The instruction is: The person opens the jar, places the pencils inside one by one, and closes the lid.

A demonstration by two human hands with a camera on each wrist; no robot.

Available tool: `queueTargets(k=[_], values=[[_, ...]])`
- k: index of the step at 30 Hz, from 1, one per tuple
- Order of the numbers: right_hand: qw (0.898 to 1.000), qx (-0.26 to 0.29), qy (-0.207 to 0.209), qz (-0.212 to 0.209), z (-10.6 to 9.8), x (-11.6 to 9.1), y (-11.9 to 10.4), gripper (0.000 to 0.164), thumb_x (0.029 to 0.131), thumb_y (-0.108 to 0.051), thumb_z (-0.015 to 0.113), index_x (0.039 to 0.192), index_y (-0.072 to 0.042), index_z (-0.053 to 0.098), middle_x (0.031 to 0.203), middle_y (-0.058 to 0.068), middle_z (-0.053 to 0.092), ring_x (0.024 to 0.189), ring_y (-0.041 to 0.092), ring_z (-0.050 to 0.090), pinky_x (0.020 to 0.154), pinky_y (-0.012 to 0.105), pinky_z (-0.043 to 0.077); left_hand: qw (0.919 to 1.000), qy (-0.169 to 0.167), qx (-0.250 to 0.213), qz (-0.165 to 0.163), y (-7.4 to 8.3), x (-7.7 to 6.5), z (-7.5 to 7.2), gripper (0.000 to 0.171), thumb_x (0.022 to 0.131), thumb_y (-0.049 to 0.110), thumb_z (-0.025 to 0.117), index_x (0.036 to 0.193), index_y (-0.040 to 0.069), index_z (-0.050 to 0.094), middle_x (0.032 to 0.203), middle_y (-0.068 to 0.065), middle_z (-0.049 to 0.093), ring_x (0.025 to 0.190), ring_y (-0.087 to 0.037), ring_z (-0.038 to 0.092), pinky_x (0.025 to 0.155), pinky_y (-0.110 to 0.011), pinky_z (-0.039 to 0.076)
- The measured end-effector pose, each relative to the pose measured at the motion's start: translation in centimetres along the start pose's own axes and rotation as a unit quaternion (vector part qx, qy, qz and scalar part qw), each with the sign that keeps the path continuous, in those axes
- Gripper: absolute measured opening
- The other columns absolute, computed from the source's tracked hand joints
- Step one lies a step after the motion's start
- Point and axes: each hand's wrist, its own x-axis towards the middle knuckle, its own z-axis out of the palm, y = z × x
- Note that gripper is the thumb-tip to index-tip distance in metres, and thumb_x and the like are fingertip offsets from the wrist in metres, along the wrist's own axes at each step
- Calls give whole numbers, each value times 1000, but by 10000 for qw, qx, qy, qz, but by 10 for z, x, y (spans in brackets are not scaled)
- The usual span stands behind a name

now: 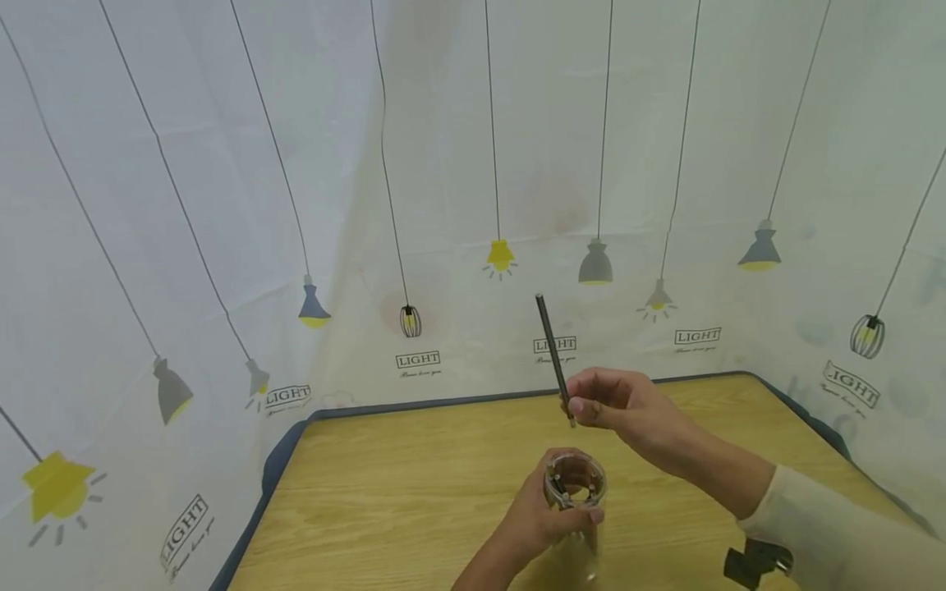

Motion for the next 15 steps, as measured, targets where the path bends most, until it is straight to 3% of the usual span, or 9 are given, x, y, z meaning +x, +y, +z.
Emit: queueTargets(k=[15], values=[[10000,29,7,70,0,1,-1,15,111,-15,66,123,-6,71,114,-1,74,107,13,69,97,32,62,10000,18,9,-27,0,0,0,64,96,23,84,150,23,50,137,13,66,131,-14,64,119,-28,48]])
